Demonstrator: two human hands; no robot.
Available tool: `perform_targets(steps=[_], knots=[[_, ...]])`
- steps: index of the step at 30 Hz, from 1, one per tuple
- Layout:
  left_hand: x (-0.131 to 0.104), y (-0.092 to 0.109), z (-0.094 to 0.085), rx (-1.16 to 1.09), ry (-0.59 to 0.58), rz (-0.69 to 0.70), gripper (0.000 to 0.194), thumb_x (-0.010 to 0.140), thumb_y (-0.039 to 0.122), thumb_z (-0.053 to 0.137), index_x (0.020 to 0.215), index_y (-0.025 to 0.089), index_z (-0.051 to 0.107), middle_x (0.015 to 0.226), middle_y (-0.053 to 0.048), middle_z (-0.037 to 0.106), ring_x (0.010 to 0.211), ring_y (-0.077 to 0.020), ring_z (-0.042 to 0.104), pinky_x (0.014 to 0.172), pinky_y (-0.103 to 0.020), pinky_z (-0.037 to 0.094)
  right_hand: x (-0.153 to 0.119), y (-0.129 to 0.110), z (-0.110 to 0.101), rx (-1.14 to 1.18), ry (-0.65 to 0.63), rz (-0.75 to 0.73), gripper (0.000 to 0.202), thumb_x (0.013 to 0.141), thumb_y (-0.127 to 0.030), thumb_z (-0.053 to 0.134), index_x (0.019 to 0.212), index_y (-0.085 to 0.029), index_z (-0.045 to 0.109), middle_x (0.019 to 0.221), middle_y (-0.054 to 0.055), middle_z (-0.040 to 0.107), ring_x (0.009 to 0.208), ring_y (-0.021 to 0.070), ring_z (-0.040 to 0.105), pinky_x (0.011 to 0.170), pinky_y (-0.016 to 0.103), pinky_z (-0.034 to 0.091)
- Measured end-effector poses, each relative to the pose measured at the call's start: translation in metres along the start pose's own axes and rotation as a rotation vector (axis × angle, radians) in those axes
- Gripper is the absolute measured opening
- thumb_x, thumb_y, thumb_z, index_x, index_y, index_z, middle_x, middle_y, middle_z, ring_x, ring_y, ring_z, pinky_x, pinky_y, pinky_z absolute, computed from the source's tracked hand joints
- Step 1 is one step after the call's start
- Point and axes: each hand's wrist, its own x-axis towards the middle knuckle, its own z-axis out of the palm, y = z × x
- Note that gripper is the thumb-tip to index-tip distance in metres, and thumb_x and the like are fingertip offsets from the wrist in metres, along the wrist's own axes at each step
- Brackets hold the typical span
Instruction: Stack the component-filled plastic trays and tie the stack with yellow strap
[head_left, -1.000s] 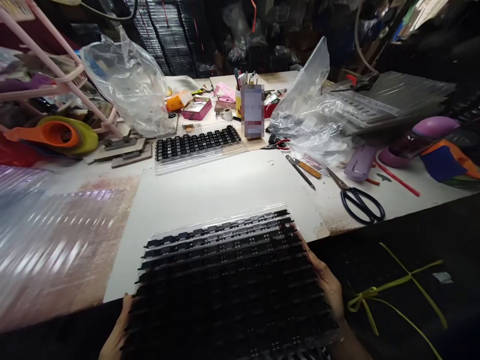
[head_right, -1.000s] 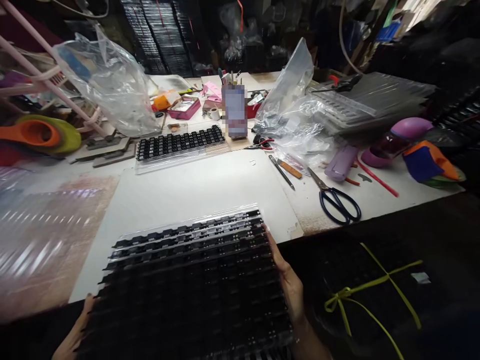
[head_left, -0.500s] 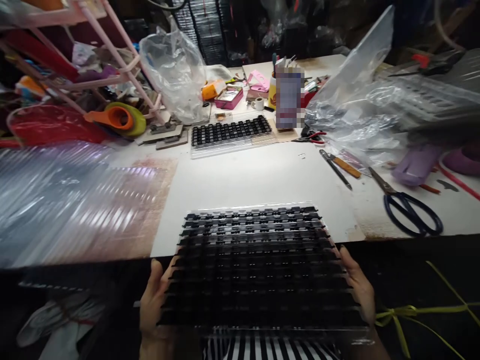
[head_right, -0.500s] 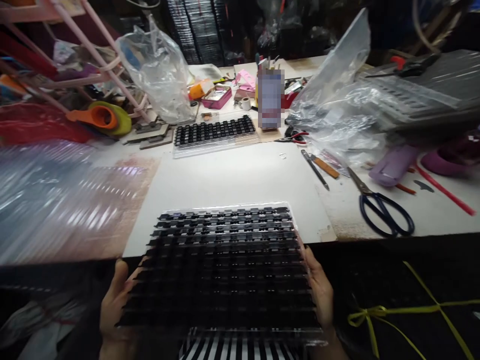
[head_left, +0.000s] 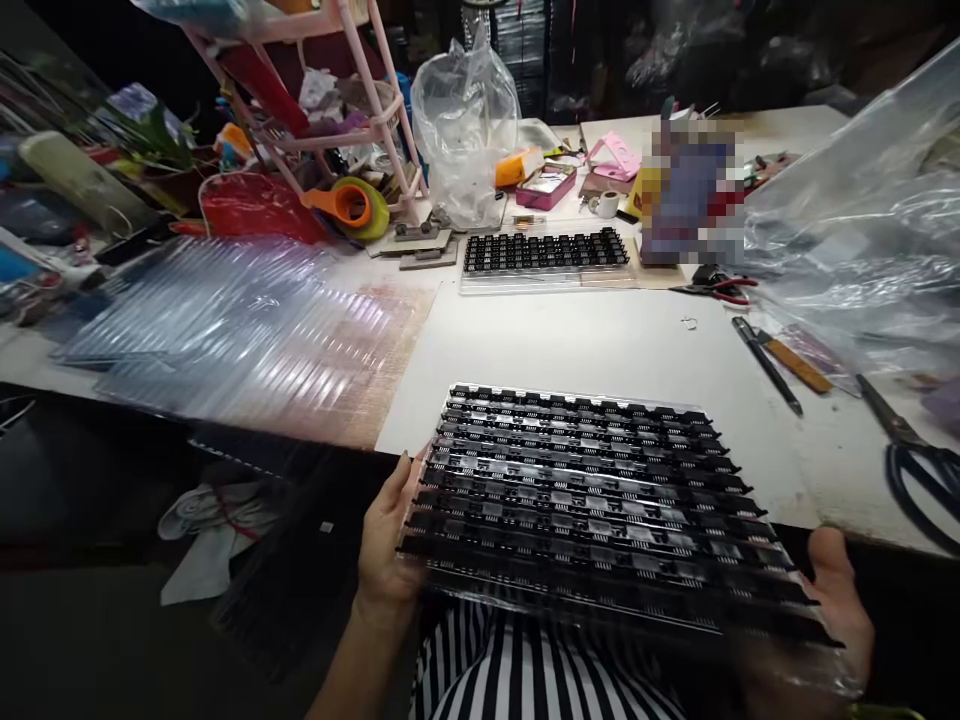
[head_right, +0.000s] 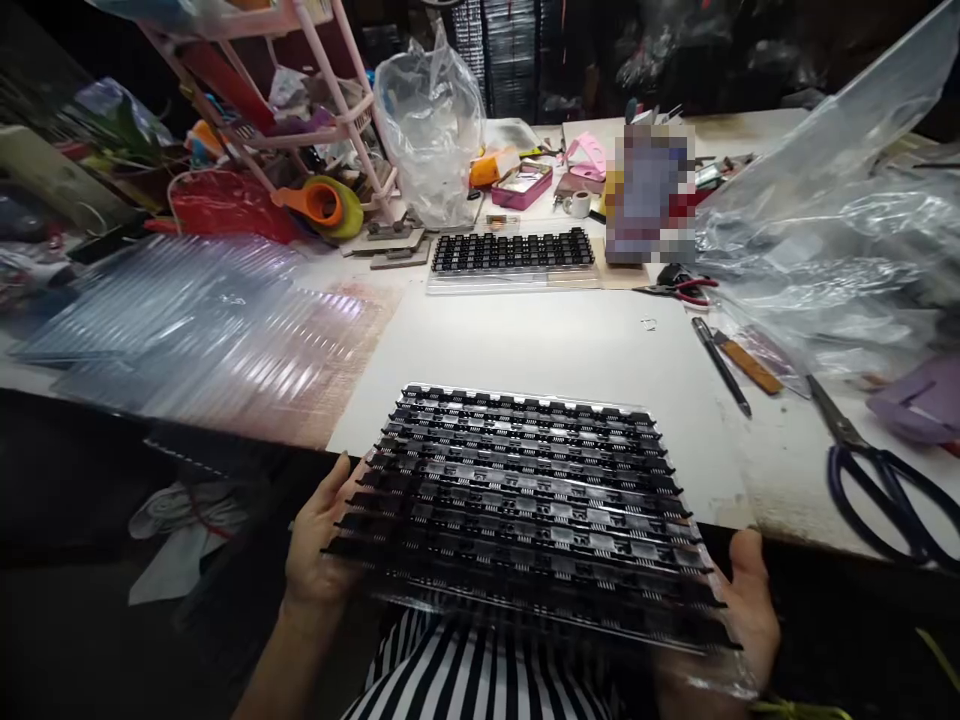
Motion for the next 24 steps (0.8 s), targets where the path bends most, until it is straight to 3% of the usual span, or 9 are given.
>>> perform_targets(steps=[5, 8, 11, 13, 17, 20, 24], knots=[[0.001, -0.001, -0.006, -0.015, -0.045, -0.011, 0.045, 0.094, 0.035, 0.031, 0.138, 0.025, 0.039, 0.094, -0.004, 0.07, 0.067, -0.0135, 0.066, 0.064, -0.026, 0.054, -0.001, -0.011, 0.001, -0.189, -0.255, -0.167, 0.039, 0.089, -0.046, 0.037, 0.081, -0.03, 0.072, 0.079, 0.006, 0.071, 0.098, 0.0342, 0.061, 0.091, 0.06, 0.043], [0.001, 0.0, -0.011, -0.018, -0.113, -0.017, 0.048, 0.093, 0.041, 0.031, 0.138, 0.024, 0.038, 0.098, -0.007, 0.069, 0.065, -0.013, 0.065, 0.047, -0.019, 0.05, 0.002, -0.011, -0.001, -0.123, -0.31, -0.163, 0.043, 0.091, -0.045, 0.033, 0.078, -0.029, 0.071, 0.069, 0.005, 0.071, 0.091, 0.0319, 0.064, 0.091, 0.06, 0.043], [0.001, 0.001, -0.013, -0.069, -0.158, -0.03, 0.049, 0.093, 0.041, 0.034, 0.138, 0.024, 0.038, 0.093, -0.006, 0.07, 0.06, -0.0114, 0.064, 0.038, -0.015, 0.044, 0.006, -0.008, -0.002, -0.018, -0.312, -0.094, 0.043, 0.092, -0.046, 0.033, 0.084, -0.029, 0.072, 0.072, 0.004, 0.071, 0.08, 0.0288, 0.068, 0.09, 0.057, 0.045], [0.002, 0.001, -0.013, -0.104, -0.169, -0.029, 0.049, 0.093, 0.041, 0.034, 0.138, 0.023, 0.037, 0.093, -0.006, 0.07, 0.064, -0.0119, 0.065, 0.042, -0.016, 0.047, 0.009, -0.005, -0.003, 0.068, -0.266, -0.005, 0.042, 0.092, -0.045, 0.035, 0.086, -0.027, 0.072, 0.075, 0.004, 0.072, 0.074, 0.0258, 0.068, 0.091, 0.054, 0.046], [0.003, -0.001, -0.012, -0.118, -0.184, 0.017, 0.053, 0.093, 0.041, 0.031, 0.141, 0.019, 0.031, 0.105, -0.01, 0.068, 0.091, -0.018, 0.066, 0.076, -0.028, 0.054, 0.014, 0.001, -0.006, 0.269, -0.169, 0.132, 0.035, 0.092, -0.037, 0.039, 0.086, -0.025, 0.072, 0.08, 0.002, 0.073, 0.074, 0.0189, 0.069, 0.092, 0.044, 0.048], [0.006, -0.002, -0.013, -0.124, -0.256, 0.024, 0.053, 0.094, 0.039, 0.028, 0.143, 0.017, 0.026, 0.112, -0.011, 0.066, 0.102, -0.0197, 0.063, 0.093, -0.035, 0.047, 0.016, 0.002, -0.006, 0.371, -0.248, 0.159, 0.025, 0.087, -0.032, 0.048, 0.084, -0.024, 0.072, 0.081, 0.001, 0.073, 0.074, 0.0181, 0.069, 0.091, 0.041, 0.05], [0.014, -0.003, -0.017, -0.146, -0.385, 0.052, 0.05, 0.096, 0.038, 0.026, 0.142, 0.017, 0.029, 0.12, -0.014, 0.062, 0.108, -0.0231, 0.06, 0.098, -0.042, 0.043, 0.015, -0.002, -0.002, 0.467, -0.316, 0.287, 0.022, 0.086, -0.021, 0.049, 0.084, -0.022, 0.071, 0.085, 0.0, 0.073, 0.073, 0.0172, 0.069, 0.091, 0.038, 0.051]])
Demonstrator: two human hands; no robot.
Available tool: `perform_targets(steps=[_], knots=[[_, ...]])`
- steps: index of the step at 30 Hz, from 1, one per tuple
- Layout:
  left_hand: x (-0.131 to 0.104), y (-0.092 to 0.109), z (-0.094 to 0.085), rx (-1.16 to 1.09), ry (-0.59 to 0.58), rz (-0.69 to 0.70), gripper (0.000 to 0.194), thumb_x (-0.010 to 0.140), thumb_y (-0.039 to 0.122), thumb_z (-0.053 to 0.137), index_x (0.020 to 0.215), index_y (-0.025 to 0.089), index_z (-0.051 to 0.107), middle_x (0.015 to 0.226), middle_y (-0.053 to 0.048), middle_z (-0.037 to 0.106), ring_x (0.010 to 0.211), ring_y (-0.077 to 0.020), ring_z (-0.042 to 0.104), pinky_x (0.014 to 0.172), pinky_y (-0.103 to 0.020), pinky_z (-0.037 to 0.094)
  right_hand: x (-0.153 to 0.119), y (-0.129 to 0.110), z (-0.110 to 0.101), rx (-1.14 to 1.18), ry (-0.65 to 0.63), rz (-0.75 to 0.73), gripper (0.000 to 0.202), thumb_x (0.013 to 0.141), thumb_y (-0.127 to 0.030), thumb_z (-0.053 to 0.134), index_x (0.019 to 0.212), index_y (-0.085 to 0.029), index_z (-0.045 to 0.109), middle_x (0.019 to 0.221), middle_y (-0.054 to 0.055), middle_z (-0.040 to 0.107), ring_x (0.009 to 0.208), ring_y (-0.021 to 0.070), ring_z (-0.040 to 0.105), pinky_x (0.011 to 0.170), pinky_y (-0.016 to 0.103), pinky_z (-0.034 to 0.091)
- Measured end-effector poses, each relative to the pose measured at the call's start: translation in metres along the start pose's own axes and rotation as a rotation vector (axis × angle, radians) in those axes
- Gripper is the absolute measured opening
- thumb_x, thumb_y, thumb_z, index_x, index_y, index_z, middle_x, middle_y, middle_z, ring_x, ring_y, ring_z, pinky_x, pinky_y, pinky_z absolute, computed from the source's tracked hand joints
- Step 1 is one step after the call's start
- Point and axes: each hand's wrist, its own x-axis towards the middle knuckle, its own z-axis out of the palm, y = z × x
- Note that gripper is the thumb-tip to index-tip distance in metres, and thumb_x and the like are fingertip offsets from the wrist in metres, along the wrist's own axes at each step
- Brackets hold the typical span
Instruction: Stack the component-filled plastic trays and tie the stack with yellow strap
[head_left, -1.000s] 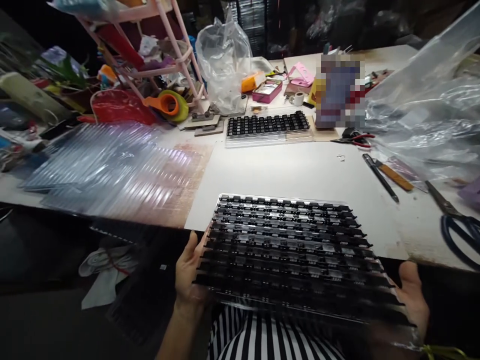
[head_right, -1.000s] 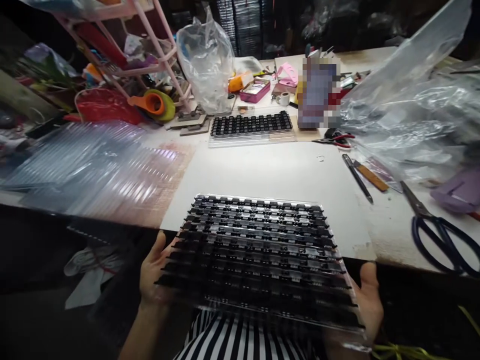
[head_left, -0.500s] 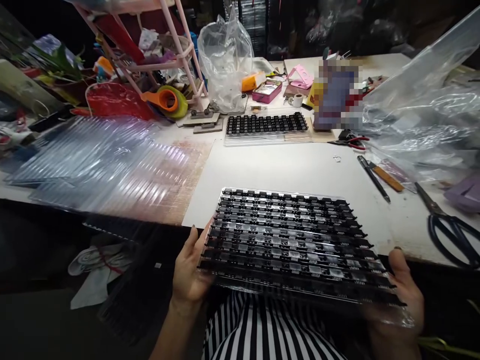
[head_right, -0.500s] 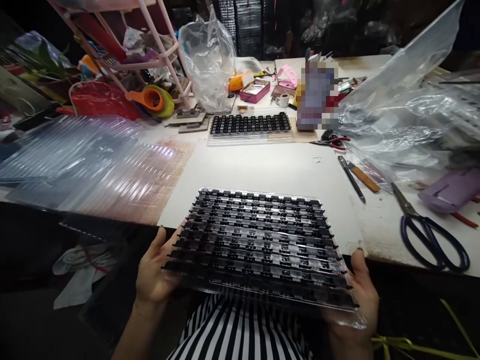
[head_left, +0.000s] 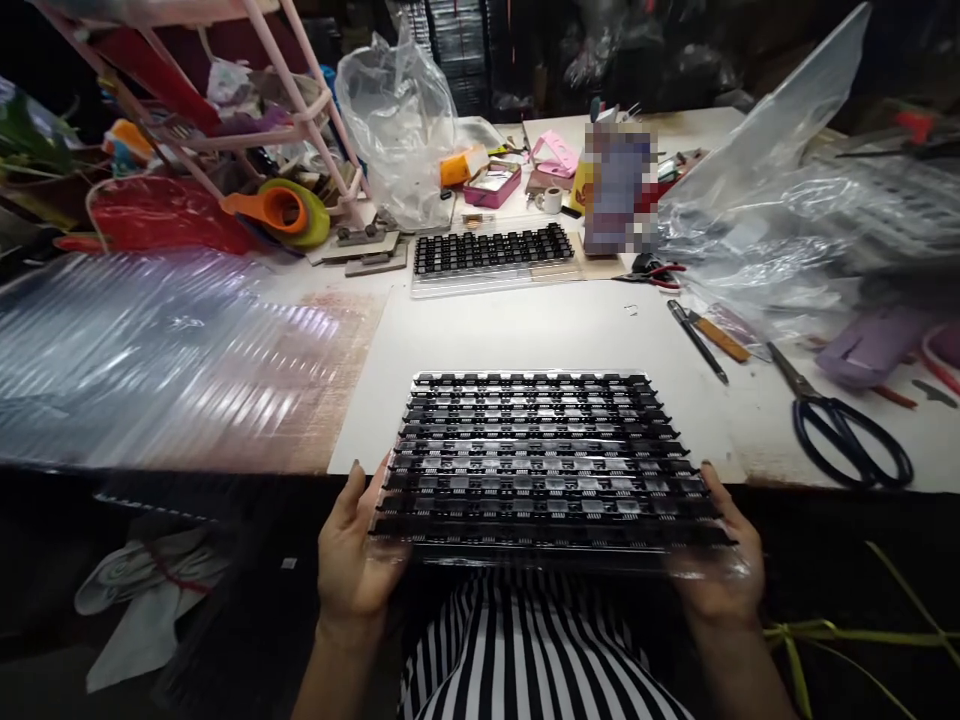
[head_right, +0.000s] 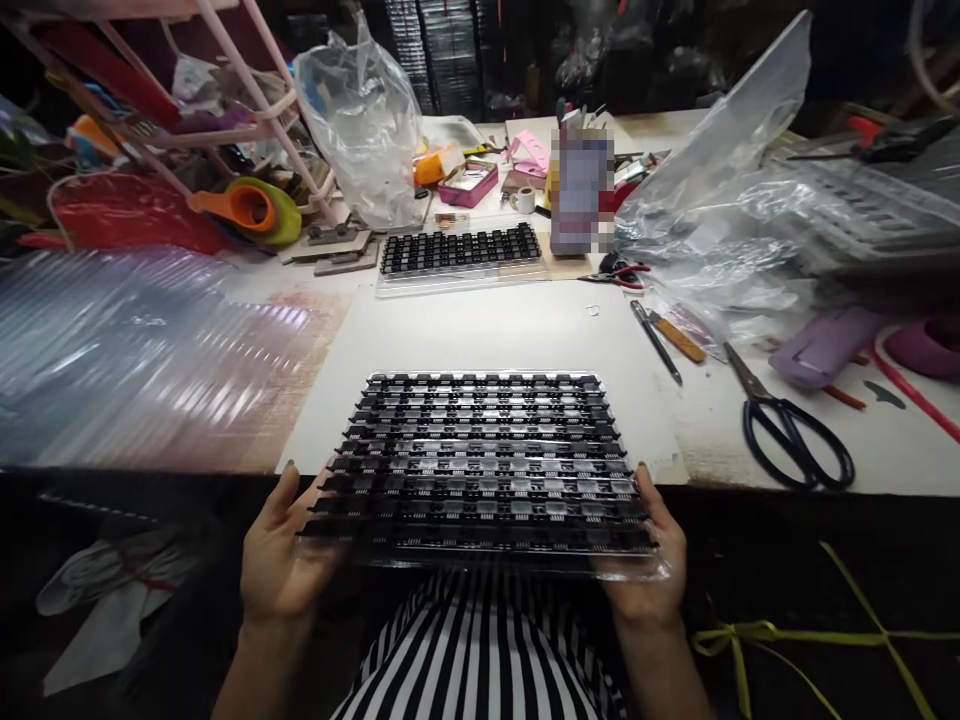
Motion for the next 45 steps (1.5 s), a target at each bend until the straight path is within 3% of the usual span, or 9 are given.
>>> perform_targets(steps=[6, 12, 16, 21, 24, 27, 32, 40, 45], knots=[[0.008, 0.002, -0.003, -0.041, -0.062, 0.009, 0.048, 0.096, 0.035, 0.025, 0.139, 0.015, 0.034, 0.123, -0.017, 0.059, 0.114, -0.0258, 0.056, 0.092, -0.041, 0.048, 0.005, -0.003, 0.006, 0.026, -0.032, 0.009, 0.021, 0.087, -0.022, 0.05, 0.083, -0.02, 0.07, 0.08, -0.001, 0.073, 0.07, 0.0164, 0.069, 0.09, 0.036, 0.051], [0.021, 0.007, 0.003, -0.025, -0.031, 0.085, 0.049, 0.094, 0.034, 0.033, 0.138, 0.012, 0.037, 0.121, -0.021, 0.06, 0.112, -0.0296, 0.056, 0.086, -0.044, 0.052, 0.011, -0.006, 0.018, 0.013, -0.062, -0.008, 0.036, 0.092, -0.038, 0.04, 0.092, -0.017, 0.069, 0.094, 0.005, 0.071, 0.094, 0.0224, 0.065, 0.095, 0.043, 0.048], [0.03, 0.005, 0.004, -0.06, 0.135, 0.224, 0.045, 0.092, 0.029, 0.035, 0.135, 0.017, 0.041, 0.112, -0.016, 0.066, 0.107, -0.0273, 0.06, 0.087, -0.044, 0.051, 0.008, -0.004, 0.025, 0.014, -0.093, -0.045, 0.047, 0.091, -0.051, 0.035, 0.1, -0.019, 0.067, 0.108, 0.008, 0.067, 0.106, 0.0255, 0.059, 0.098, 0.047, 0.043], [0.033, 0.005, 0.012, -0.027, 0.34, 0.267, 0.044, 0.092, 0.018, 0.029, 0.133, 0.019, 0.046, 0.105, -0.012, 0.069, 0.097, -0.0235, 0.065, 0.082, -0.041, 0.054, -0.003, -0.006, 0.022, 0.006, -0.146, 0.021, 0.042, 0.092, -0.047, 0.036, 0.109, -0.02, 0.063, 0.117, 0.008, 0.063, 0.114, 0.0266, 0.054, 0.101, 0.05, 0.039], [0.028, 0.009, 0.013, 0.02, 0.29, 0.144, 0.043, 0.093, 0.019, 0.03, 0.132, 0.02, 0.047, 0.112, -0.013, 0.066, 0.099, -0.0242, 0.064, 0.083, -0.043, 0.054, -0.01, -0.01, 0.013, 0.019, -0.194, 0.035, 0.04, 0.09, -0.046, 0.041, 0.115, -0.023, 0.061, 0.122, 0.007, 0.06, 0.115, 0.0278, 0.053, 0.1, 0.054, 0.038], [0.019, 0.009, 0.009, 0.013, 0.15, 0.021, 0.042, 0.093, 0.025, 0.034, 0.133, 0.023, 0.046, 0.124, -0.012, 0.06, 0.111, -0.0261, 0.058, 0.09, -0.046, 0.049, -0.013, -0.01, 0.002, 0.052, -0.173, 0.024, 0.034, 0.089, -0.04, 0.043, 0.113, -0.026, 0.063, 0.119, 0.004, 0.062, 0.114, 0.0261, 0.053, 0.101, 0.054, 0.038], [0.009, -0.007, -0.004, -0.069, -0.012, 0.154, 0.045, 0.093, 0.018, 0.031, 0.137, 0.029, 0.039, 0.134, -0.006, 0.052, 0.124, -0.0224, 0.045, 0.101, -0.046, 0.039, -0.01, -0.002, -0.005, 0.092, -0.113, -0.06, 0.03, 0.09, -0.028, 0.041, 0.109, -0.026, 0.065, 0.12, 0.001, 0.062, 0.12, 0.0211, 0.049, 0.104, 0.048, 0.037], [0.004, -0.018, -0.018, -0.077, 0.024, 0.143, 0.05, 0.092, 0.009, 0.025, 0.137, 0.027, 0.039, 0.137, -0.006, 0.047, 0.129, -0.0197, 0.038, 0.106, -0.043, 0.032, -0.004, 0.006, -0.014, 0.026, -0.148, -0.147, 0.032, 0.094, -0.02, 0.04, 0.119, -0.025, 0.06, 0.127, 0.0, 0.057, 0.119, 0.0166, 0.05, 0.103, 0.039, 0.042], [0.0, -0.019, -0.017, -0.076, 0.061, 0.143, 0.051, 0.092, 0.008, 0.025, 0.136, 0.026, 0.04, 0.138, -0.006, 0.047, 0.128, -0.0196, 0.039, 0.107, -0.042, 0.031, -0.003, 0.007, -0.017, 0.007, -0.141, -0.163, 0.031, 0.093, -0.019, 0.042, 0.116, -0.026, 0.061, 0.125, 0.0, 0.059, 0.115, 0.0146, 0.053, 0.101, 0.035, 0.043]])
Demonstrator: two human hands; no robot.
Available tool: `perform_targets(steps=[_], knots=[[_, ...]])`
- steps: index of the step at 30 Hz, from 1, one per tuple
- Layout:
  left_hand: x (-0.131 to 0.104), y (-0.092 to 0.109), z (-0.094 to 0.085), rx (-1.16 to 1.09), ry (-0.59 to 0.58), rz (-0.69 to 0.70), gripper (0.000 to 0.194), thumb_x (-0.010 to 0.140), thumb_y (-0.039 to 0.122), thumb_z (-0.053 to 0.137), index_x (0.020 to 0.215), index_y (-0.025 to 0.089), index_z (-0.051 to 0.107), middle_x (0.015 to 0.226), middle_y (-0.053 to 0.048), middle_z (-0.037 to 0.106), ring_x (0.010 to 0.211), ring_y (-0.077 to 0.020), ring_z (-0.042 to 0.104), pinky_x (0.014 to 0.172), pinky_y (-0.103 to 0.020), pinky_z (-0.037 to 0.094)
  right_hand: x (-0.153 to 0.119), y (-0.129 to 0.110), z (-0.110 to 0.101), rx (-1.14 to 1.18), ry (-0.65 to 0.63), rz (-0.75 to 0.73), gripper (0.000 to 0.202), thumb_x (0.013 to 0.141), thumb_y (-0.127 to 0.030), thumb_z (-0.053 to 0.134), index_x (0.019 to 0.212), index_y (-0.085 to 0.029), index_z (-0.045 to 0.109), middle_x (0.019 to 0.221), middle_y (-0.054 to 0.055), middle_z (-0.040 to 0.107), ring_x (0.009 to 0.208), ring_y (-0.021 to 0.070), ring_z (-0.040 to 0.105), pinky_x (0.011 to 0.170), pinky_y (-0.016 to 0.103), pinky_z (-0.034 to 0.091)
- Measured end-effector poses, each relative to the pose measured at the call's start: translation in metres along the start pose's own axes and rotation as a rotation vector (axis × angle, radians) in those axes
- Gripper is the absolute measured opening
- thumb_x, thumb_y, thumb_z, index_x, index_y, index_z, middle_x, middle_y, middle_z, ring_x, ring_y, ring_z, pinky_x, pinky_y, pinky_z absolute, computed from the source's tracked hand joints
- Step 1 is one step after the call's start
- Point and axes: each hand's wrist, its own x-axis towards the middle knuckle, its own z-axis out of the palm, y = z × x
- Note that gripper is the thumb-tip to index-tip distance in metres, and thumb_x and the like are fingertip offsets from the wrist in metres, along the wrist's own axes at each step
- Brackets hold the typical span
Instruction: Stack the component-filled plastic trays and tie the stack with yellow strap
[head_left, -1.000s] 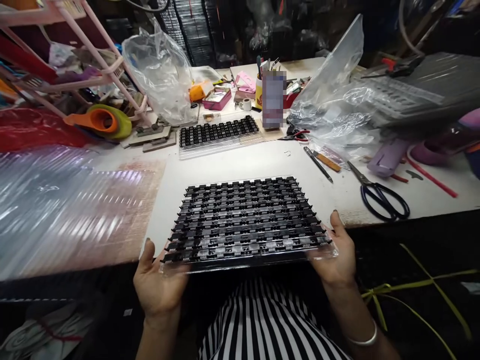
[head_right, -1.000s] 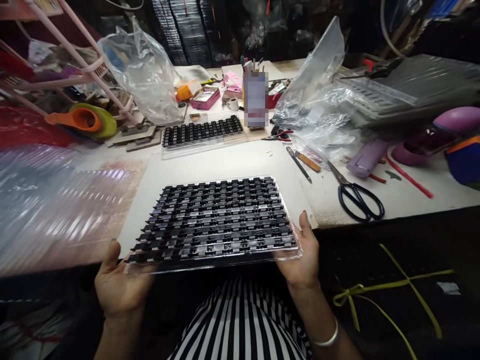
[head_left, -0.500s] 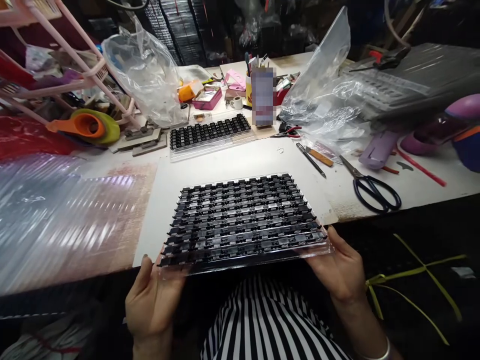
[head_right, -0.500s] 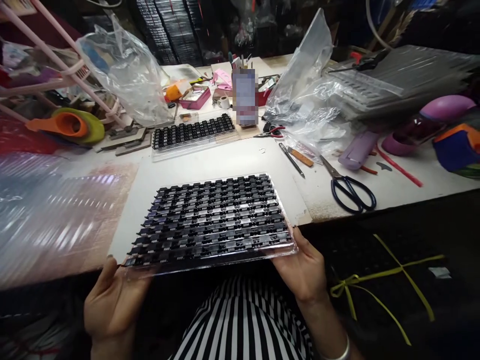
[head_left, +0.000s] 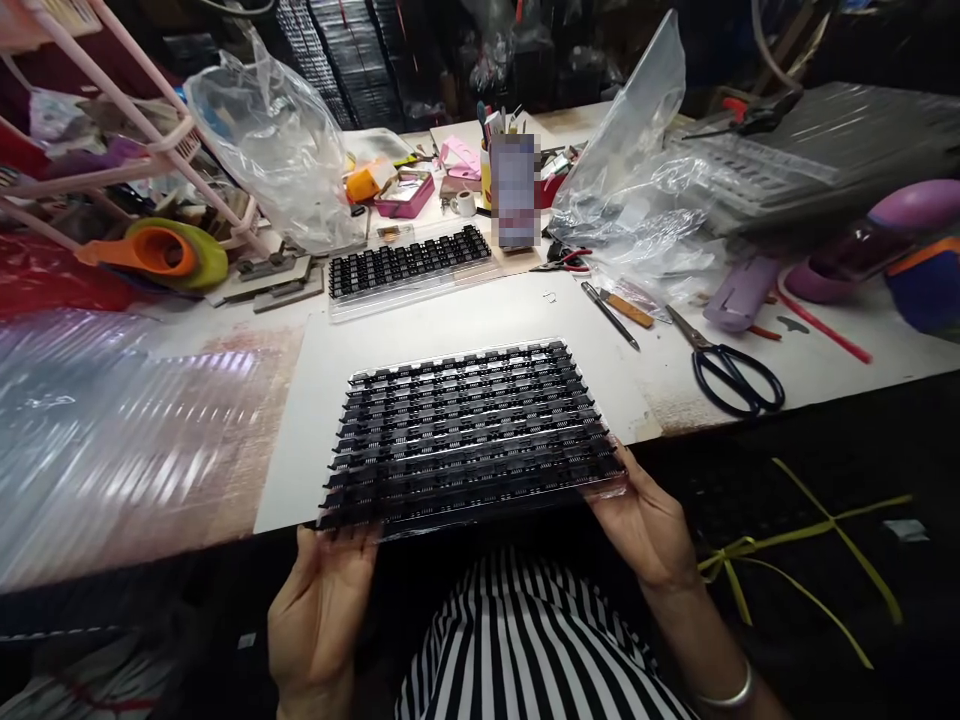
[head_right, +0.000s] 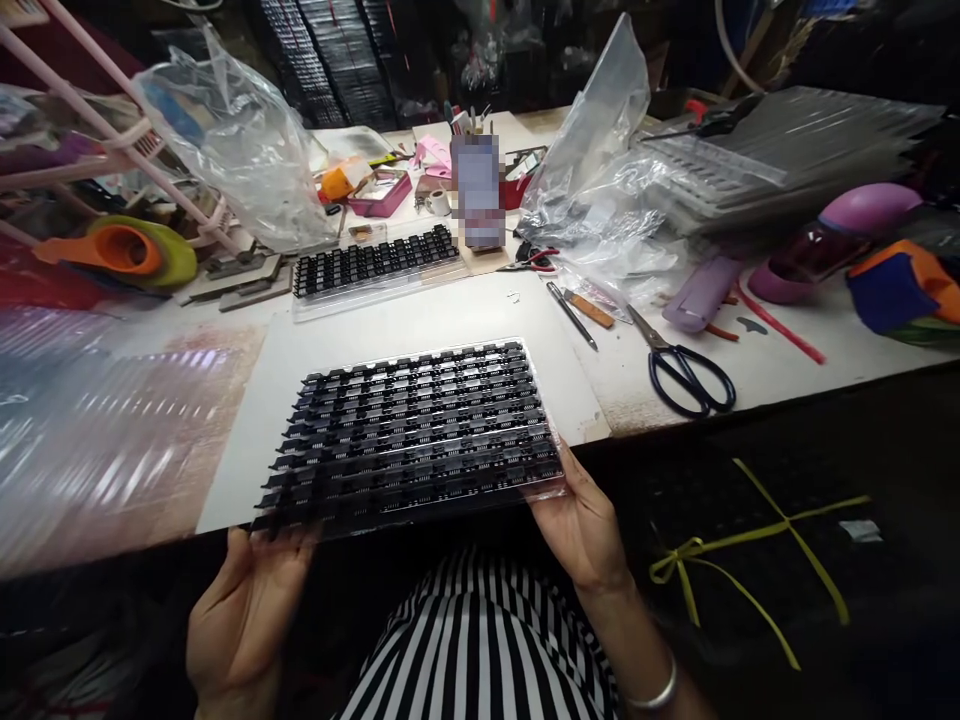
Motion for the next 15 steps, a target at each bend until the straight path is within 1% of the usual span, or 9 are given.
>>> perform_targets(steps=[5, 7, 10, 15], knots=[[0.001, 0.0, 0.004, -0.004, 0.061, -0.02, 0.052, 0.091, 0.007, 0.023, 0.136, 0.027, 0.041, 0.134, -0.005, 0.052, 0.126, -0.0188, 0.043, 0.106, -0.042, 0.033, 0.0, 0.0, 0.001, -0.019, -0.001, -0.004, 0.028, 0.091, -0.02, 0.049, 0.115, -0.026, 0.062, 0.126, 0.0, 0.058, 0.117, 0.0136, 0.051, 0.103, 0.033, 0.041], [0.001, 0.001, 0.004, 0.001, 0.062, -0.021, 0.052, 0.092, 0.008, 0.022, 0.136, 0.027, 0.041, 0.132, -0.006, 0.054, 0.125, -0.0191, 0.044, 0.106, -0.042, 0.034, 0.0, -0.001, 0.001, -0.023, 0.01, -0.006, 0.027, 0.09, -0.022, 0.051, 0.114, -0.026, 0.063, 0.126, 0.0, 0.058, 0.118, 0.0141, 0.05, 0.104, 0.034, 0.04], [0.001, 0.0, 0.005, -0.001, 0.045, -0.023, 0.053, 0.092, 0.008, 0.019, 0.135, 0.026, 0.043, 0.13, -0.006, 0.055, 0.125, -0.0191, 0.045, 0.105, -0.042, 0.035, 0.0, -0.002, 0.001, -0.014, 0.04, -0.004, 0.028, 0.091, -0.021, 0.049, 0.114, -0.026, 0.063, 0.126, 0.0, 0.058, 0.119, 0.0157, 0.05, 0.105, 0.038, 0.04], [0.001, -0.004, 0.013, -0.012, 0.055, -0.004, 0.049, 0.094, 0.01, 0.019, 0.132, 0.025, 0.047, 0.131, -0.007, 0.054, 0.125, -0.0188, 0.044, 0.106, -0.042, 0.035, 0.002, -0.004, 0.006, -0.059, 0.076, -0.029, 0.028, 0.091, -0.019, 0.047, 0.115, -0.024, 0.062, 0.126, 0.001, 0.058, 0.119, 0.0159, 0.049, 0.105, 0.037, 0.04]])
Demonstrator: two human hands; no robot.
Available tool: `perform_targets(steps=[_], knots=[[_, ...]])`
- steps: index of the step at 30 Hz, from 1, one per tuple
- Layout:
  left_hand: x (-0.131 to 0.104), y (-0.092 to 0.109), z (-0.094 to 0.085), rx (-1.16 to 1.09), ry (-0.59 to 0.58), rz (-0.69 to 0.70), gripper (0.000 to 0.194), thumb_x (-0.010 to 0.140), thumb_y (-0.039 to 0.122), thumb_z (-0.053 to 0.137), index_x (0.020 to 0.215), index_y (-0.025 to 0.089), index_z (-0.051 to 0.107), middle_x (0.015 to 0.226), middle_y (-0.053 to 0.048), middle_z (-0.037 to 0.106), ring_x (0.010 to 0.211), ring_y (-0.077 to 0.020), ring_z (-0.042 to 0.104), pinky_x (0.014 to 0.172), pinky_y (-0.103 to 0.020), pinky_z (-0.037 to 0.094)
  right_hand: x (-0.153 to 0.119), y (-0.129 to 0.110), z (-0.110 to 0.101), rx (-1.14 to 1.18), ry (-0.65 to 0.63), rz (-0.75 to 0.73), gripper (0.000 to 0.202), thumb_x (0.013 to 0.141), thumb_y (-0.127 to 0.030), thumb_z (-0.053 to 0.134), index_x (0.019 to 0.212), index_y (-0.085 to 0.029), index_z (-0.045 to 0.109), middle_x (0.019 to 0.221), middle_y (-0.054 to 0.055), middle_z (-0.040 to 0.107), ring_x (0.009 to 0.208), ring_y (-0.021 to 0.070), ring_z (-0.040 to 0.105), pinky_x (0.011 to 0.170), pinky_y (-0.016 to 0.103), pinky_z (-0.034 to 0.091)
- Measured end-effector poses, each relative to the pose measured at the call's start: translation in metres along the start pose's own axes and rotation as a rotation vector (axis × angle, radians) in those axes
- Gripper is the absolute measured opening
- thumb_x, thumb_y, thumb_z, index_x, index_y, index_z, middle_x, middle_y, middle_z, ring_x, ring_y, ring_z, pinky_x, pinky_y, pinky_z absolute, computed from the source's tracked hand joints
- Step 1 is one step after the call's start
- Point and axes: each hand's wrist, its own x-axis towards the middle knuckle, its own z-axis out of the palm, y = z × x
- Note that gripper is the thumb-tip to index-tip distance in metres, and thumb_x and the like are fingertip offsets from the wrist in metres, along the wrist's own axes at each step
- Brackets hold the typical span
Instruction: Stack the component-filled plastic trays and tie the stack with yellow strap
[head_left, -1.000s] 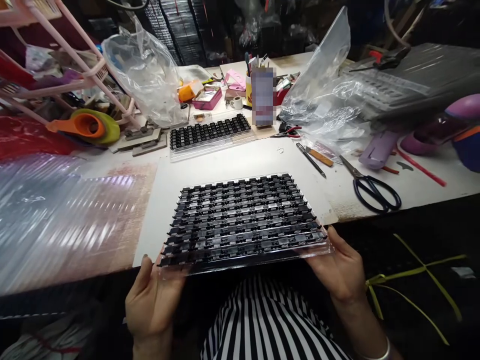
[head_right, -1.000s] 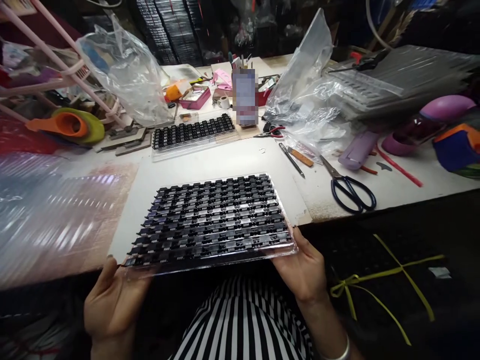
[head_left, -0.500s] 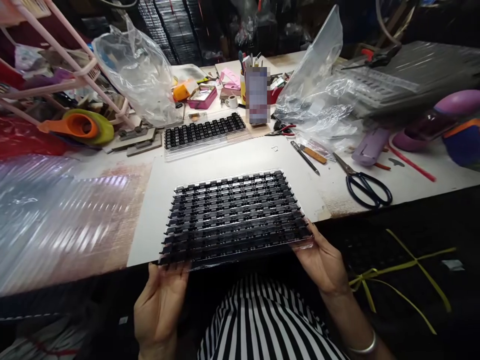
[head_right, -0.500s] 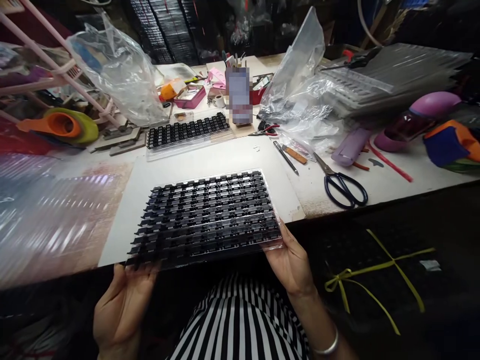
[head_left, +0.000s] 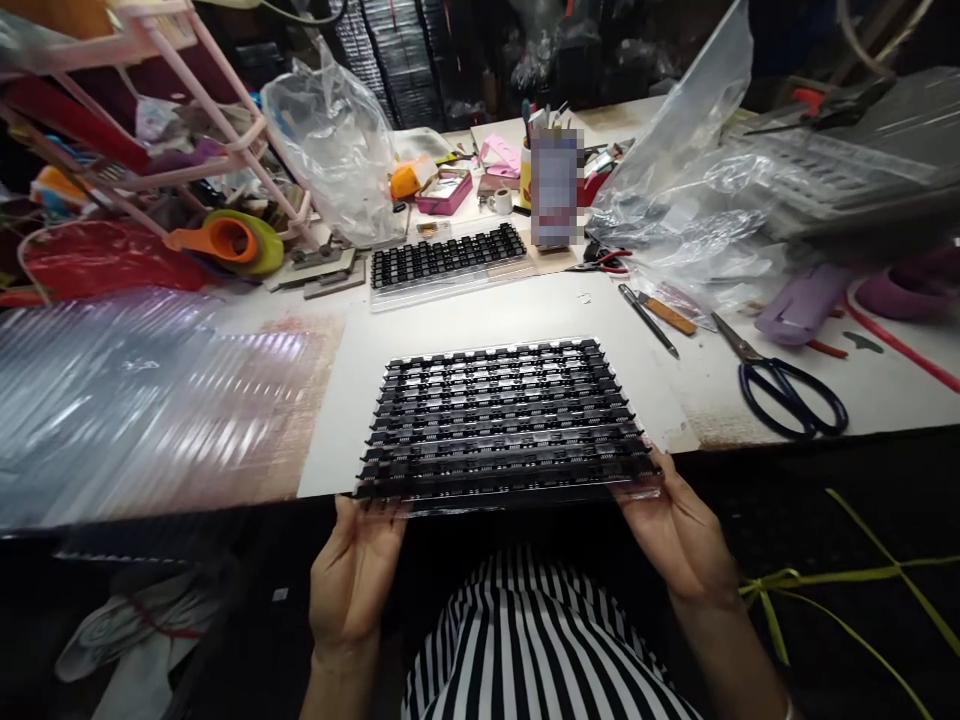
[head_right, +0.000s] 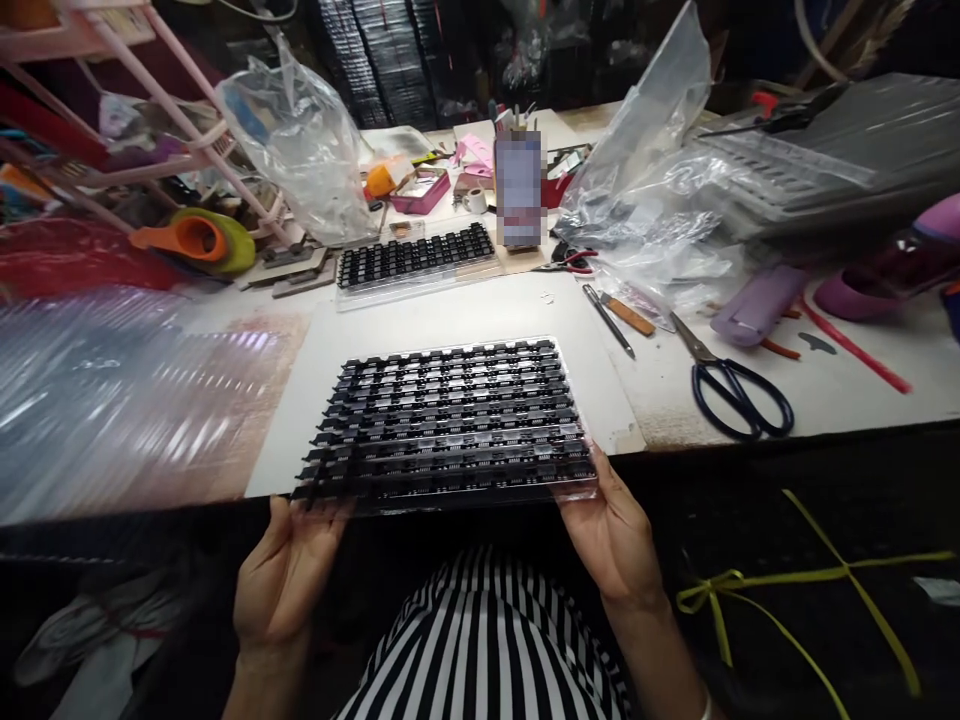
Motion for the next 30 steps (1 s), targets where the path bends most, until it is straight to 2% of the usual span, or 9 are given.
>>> perform_targets(steps=[4, 9, 16, 23, 27, 30], knots=[[0.0, 0.001, 0.007, 0.041, -0.003, 0.01, 0.043, 0.097, 0.018, 0.022, 0.127, 0.02, 0.052, 0.13, -0.009, 0.056, 0.125, -0.0209, 0.045, 0.106, -0.043, 0.035, 0.001, -0.005, 0.005, -0.058, -0.027, -0.007, 0.028, 0.092, -0.027, 0.047, 0.117, -0.027, 0.06, 0.126, 0.002, 0.058, 0.119, 0.019, 0.05, 0.101, 0.041, 0.044], [0.001, 0.004, 0.015, 0.112, 0.001, -0.076, 0.04, 0.097, 0.027, 0.026, 0.118, 0.023, 0.059, 0.122, -0.007, 0.062, 0.115, -0.0231, 0.055, 0.1, -0.048, 0.042, 0.003, -0.013, 0.009, -0.092, -0.105, 0.032, 0.028, 0.092, -0.032, 0.046, 0.114, -0.029, 0.062, 0.124, 0.002, 0.059, 0.117, 0.0225, 0.051, 0.097, 0.048, 0.046], [0.004, 0.009, 0.025, 0.148, 0.023, -0.041, 0.037, 0.097, 0.025, 0.028, 0.111, 0.021, 0.062, 0.115, -0.007, 0.065, 0.107, -0.0219, 0.06, 0.096, -0.049, 0.045, 0.007, -0.012, 0.011, -0.159, -0.125, -0.013, 0.024, 0.09, -0.031, 0.052, 0.112, -0.027, 0.062, 0.114, 0.002, 0.065, 0.105, 0.019, 0.059, 0.098, 0.042, 0.046], [0.01, 0.016, 0.033, 0.209, 0.038, 0.003, 0.042, 0.096, 0.023, 0.028, 0.079, 0.015, 0.066, 0.097, -0.011, 0.069, 0.102, -0.0243, 0.063, 0.092, -0.05, 0.048, 0.012, -0.015, 0.019, -0.259, -0.157, -0.1, 0.025, 0.086, -0.033, 0.06, 0.103, -0.017, 0.067, 0.096, 0.008, 0.07, 0.092, 0.0204, 0.065, 0.087, 0.035, 0.053], [0.012, 0.016, 0.038, 0.206, -0.004, 0.027, 0.04, 0.096, 0.022, 0.029, 0.083, 0.014, 0.066, 0.105, -0.013, 0.068, 0.107, -0.0249, 0.06, 0.093, -0.05, 0.047, 0.015, -0.019, 0.021, -0.322, -0.166, -0.146, 0.024, 0.083, -0.037, 0.064, 0.088, -0.014, 0.069, 0.085, 0.008, 0.071, 0.083, 0.0206, 0.067, 0.077, 0.032, 0.056], [0.013, 0.016, 0.04, 0.193, -0.04, 0.049, 0.035, 0.096, 0.023, 0.031, 0.097, 0.014, 0.065, 0.114, -0.015, 0.064, 0.111, -0.0256, 0.058, 0.094, -0.049, 0.046, 0.019, -0.023, 0.021, -0.371, -0.15, -0.176, 0.027, 0.081, -0.039, 0.066, 0.079, -0.012, 0.069, 0.078, 0.009, 0.07, 0.076, 0.0203, 0.067, 0.07, 0.031, 0.058]])
